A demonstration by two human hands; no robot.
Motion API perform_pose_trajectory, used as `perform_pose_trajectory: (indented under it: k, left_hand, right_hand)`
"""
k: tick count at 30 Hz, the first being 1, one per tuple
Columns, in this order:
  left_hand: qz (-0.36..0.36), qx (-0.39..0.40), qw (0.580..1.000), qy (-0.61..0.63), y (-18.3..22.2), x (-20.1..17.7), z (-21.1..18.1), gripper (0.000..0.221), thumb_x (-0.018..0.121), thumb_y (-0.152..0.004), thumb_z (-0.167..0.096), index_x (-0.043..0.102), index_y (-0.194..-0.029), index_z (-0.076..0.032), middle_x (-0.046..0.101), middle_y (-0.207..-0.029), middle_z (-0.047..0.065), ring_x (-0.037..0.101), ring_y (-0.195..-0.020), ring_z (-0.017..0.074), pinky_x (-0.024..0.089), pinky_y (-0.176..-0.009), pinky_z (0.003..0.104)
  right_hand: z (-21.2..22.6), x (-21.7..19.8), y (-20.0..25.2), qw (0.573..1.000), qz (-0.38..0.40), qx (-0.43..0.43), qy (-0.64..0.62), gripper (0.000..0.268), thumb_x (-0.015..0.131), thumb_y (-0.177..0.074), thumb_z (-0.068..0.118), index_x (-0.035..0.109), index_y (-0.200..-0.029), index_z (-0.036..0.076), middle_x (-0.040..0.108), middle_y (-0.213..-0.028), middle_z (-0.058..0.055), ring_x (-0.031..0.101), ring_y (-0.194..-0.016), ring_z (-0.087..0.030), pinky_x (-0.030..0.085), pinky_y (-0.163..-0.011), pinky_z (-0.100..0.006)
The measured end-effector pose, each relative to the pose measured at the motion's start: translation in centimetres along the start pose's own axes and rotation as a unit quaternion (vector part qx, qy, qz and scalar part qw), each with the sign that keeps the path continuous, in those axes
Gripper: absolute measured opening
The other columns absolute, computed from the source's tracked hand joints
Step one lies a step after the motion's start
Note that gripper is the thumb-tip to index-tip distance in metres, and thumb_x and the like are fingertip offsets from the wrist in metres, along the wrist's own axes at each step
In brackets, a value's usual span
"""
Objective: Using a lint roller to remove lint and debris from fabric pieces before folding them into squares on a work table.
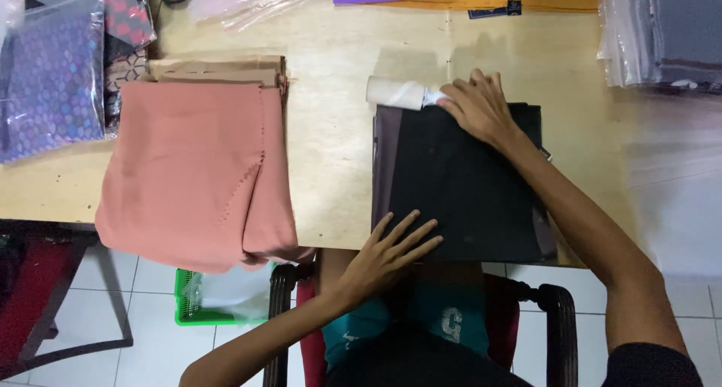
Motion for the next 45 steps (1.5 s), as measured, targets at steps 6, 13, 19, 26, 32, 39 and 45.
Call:
perform_pose_trajectory:
  k: [6,13,19,26,32,39,45]
  left_hand:
    - [0.012,0.007,1.0,-0.004,0.3,0.1,-0.1,0.071,0.057,-0.102,-0.028,0.024,-0.164,-0.027,0.028,-0.17,0.007,0.027,-0.156,0.0369,0.027,-0.119,0.064]
    - [0.011,0.004,1.0,0.015,0.0,0.3,-0.2,0.07,0.057,-0.101,-0.032,0.025,-0.163,-0.03,0.029,-0.169,0.006,0.028,-0.155,0.0361,0.026,-0.118,0.066]
    - [0.009,-0.001,1.0,-0.021,-0.1,0.0,-0.1,0.068,0.053,-0.102,-0.031,0.025,-0.164,-0.032,0.031,-0.168,0.003,0.03,-0.154,0.0336,0.027,-0.117,0.064]
    - [0.048,-0.006,0.999,-0.016,-0.3,0.7,0.0,0.085,0.068,-0.092,-0.036,0.022,-0.164,-0.032,0.027,-0.17,0.004,0.026,-0.154,0.0373,0.024,-0.118,0.067]
    - [0.074,-0.03,0.992,0.102,-2.0,-1.9,0.1,0.095,0.071,-0.087,-0.051,0.022,-0.164,-0.029,0.024,-0.17,0.009,0.019,-0.154,0.0434,0.019,-0.115,0.073]
    - [-0.081,-0.192,0.973,0.1,-10.7,-3.0,7.2,0.061,0.04,-0.107,-0.039,0.037,-0.155,-0.001,0.031,-0.164,0.021,0.026,-0.153,0.0428,0.026,-0.12,0.061]
    - [-0.004,-0.229,0.973,0.014,-11.2,1.0,9.2,0.083,0.041,-0.101,-0.064,0.028,-0.162,-0.01,0.022,-0.17,0.015,0.015,-0.157,0.0409,0.016,-0.125,0.059]
  right_hand:
    - [4.1,-2.9,4.8,0.995,-0.066,-0.074,0.007,0.043,0.043,-0.107,0.061,0.068,-0.116,0.026,0.061,-0.092,0.0,0.052,-0.092,-0.025,0.044,-0.087,-0.048]
    - [-2.6,-2.1,5.0,0.983,-0.139,0.024,0.116,0.038,0.046,-0.113,0.058,0.07,-0.118,0.029,0.062,-0.095,0.002,0.054,-0.092,-0.024,0.047,-0.08,-0.046]
    - [1.9,-6.6,12.6,0.997,-0.067,0.019,-0.039,0.042,0.045,-0.106,0.055,0.066,-0.103,0.018,0.057,-0.087,-0.004,0.053,-0.089,-0.03,0.046,-0.081,-0.048]
    - [-0.3,-5.5,11.0,0.991,-0.047,0.074,0.101,0.043,0.038,-0.112,0.058,0.065,-0.113,0.026,0.059,-0.089,0.001,0.054,-0.093,-0.024,0.046,-0.084,-0.046]
    - [2.4,-11.5,15.9,0.948,-0.061,0.24,-0.201,0.038,0.04,-0.117,0.042,0.061,-0.119,0.01,0.064,-0.09,-0.018,0.064,-0.09,-0.043,0.052,-0.08,-0.057]
    - [14.1,-13.2,20.3,0.932,-0.059,0.239,-0.266,0.033,0.047,-0.106,0.008,0.053,-0.138,0.001,0.065,-0.103,-0.027,0.068,-0.093,-0.046,0.058,-0.079,-0.052]
    - [12.0,-7.8,22.2,0.975,0.011,0.22,-0.015,0.025,0.048,-0.107,0.011,0.061,-0.122,-0.003,0.061,-0.096,-0.02,0.064,-0.084,-0.036,0.051,-0.066,-0.049]
Point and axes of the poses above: each hand's wrist, its own y-axis away from the middle knuckle, its own x-axis out of the palm, z = x × y, the point moved 6 cm from there along -y, towards the middle knuckle
